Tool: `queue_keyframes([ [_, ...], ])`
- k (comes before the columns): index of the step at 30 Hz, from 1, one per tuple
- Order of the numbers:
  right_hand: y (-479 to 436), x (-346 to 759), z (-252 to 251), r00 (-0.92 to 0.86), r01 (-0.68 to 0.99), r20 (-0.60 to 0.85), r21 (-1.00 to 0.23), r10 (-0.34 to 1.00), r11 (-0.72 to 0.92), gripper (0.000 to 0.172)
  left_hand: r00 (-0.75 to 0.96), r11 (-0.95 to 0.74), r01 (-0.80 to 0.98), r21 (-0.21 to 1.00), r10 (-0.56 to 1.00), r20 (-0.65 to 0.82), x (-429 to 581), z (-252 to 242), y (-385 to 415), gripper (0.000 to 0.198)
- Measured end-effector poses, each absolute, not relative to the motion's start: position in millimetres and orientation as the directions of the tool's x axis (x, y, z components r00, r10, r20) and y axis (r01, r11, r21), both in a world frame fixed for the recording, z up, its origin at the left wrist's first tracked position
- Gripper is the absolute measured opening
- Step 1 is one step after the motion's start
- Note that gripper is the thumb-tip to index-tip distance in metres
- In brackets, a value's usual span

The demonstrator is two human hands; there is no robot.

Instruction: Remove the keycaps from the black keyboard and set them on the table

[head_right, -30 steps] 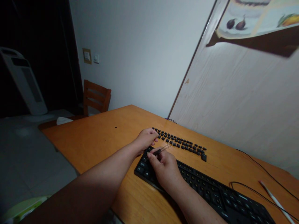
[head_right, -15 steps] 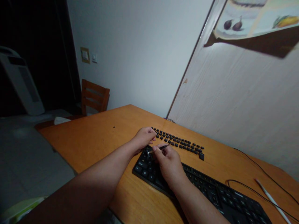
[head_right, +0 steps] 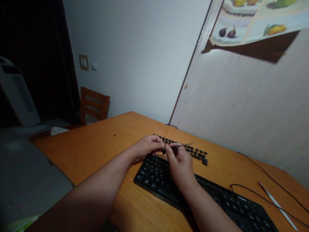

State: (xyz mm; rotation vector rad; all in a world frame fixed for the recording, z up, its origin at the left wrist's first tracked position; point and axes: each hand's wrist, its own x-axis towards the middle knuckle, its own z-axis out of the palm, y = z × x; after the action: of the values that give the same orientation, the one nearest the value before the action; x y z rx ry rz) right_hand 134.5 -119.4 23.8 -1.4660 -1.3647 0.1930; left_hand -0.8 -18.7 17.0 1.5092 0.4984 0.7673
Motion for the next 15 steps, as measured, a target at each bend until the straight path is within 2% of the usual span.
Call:
queue_keyframes([
  [7,-119.4,128.8,25.3,0.154,0.713,0.568,-0.631,0.809,0.307,0.027,0.624,-0.177,-0.071,0.982,0.760,0.182,1.6,7.2,-12.8,0.016],
  [13,-120.9,126.5,21.8,0.115,0.753,0.610,-0.568,0.784,0.332,0.021,0.601,-0.148,-0.090,0.985,0.781,0.172,0.1,2.1,-6.8,0.015],
  [15,-120.7,125.8,20.7,0.116,0.733,0.613,-0.584,0.781,0.349,0.021,0.595,-0.138,-0.100,0.985,0.786,0.170,0.3,2.3,-6.7,0.015],
])
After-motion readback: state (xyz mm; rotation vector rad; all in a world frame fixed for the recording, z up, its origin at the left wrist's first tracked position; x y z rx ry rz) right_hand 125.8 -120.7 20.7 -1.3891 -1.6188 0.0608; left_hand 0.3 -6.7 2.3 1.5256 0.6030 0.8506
